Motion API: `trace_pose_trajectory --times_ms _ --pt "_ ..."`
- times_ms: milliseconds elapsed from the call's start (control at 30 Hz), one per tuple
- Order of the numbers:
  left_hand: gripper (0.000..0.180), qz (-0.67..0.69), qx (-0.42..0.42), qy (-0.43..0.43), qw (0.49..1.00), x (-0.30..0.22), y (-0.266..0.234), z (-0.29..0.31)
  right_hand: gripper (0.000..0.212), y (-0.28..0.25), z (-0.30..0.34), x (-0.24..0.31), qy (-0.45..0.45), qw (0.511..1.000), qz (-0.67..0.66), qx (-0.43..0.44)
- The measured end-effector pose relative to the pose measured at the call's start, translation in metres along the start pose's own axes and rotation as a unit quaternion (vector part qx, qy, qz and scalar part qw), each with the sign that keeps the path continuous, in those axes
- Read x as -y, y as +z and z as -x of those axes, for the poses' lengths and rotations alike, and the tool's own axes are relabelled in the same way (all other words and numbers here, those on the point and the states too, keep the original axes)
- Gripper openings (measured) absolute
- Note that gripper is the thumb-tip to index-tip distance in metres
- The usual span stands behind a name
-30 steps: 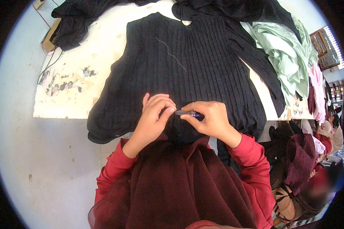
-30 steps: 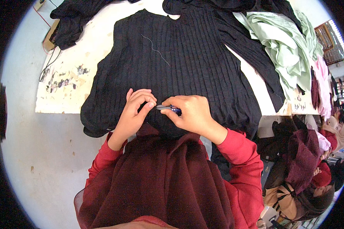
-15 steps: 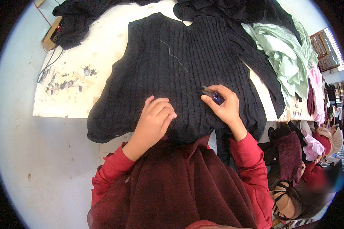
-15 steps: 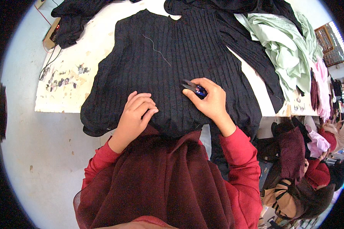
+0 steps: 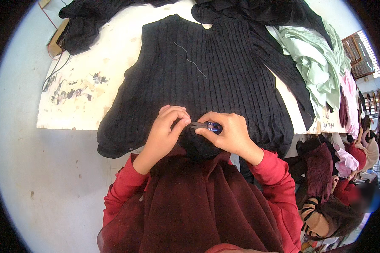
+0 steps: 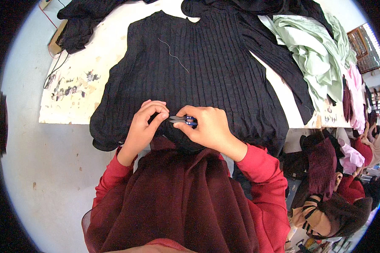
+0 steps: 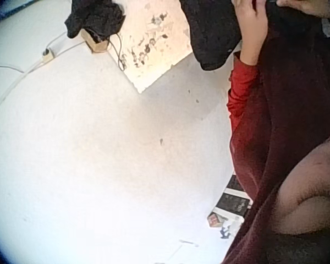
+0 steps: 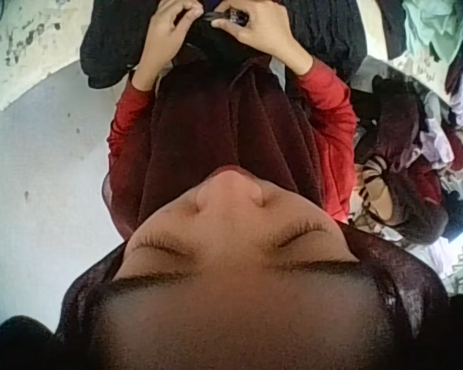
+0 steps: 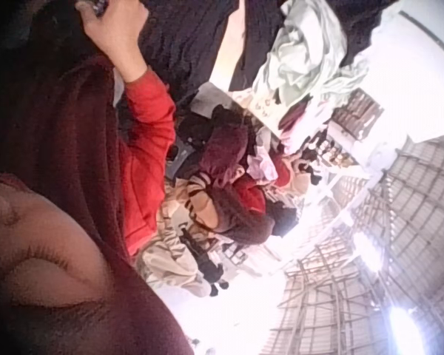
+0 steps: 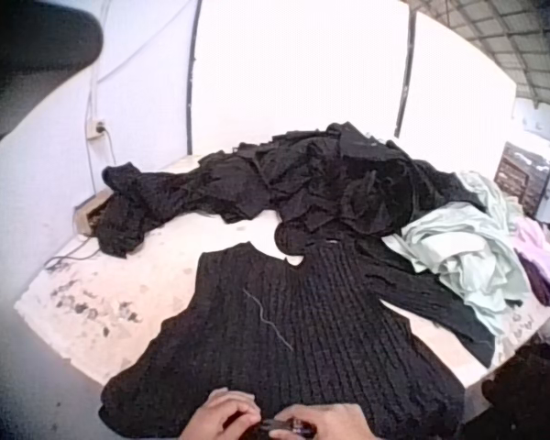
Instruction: The person uses a small blade to trim loose threads from a black garment laid on a table. They repeatedly pick at and cut visible threads along the seams and edges, occasionally repositioning the fabric to access different areas.
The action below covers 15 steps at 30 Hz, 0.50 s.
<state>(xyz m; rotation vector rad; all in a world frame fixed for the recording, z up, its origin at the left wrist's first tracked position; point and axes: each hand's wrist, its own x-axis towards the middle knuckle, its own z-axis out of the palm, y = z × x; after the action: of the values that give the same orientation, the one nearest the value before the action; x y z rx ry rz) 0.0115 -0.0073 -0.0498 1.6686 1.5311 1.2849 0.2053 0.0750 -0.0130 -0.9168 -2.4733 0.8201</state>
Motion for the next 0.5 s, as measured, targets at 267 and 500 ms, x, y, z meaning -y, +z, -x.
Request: trace_pose_trajectory --times_ms 267,500 --pt "0.012 0.013 0.005 -0.017 1.000 -0.0007 -0.0007 0.0005 0.023 0.0017 -0.0042 0.0039 -0.005 1.000 0.017 -0.001" --pt "0.013 0.010 -0.010 0.000 1.000 0.0015 0.0006 0.0013 0.023 0.0014 -0.0051 -0.0002 0.005 1.000 0.008 0.007"
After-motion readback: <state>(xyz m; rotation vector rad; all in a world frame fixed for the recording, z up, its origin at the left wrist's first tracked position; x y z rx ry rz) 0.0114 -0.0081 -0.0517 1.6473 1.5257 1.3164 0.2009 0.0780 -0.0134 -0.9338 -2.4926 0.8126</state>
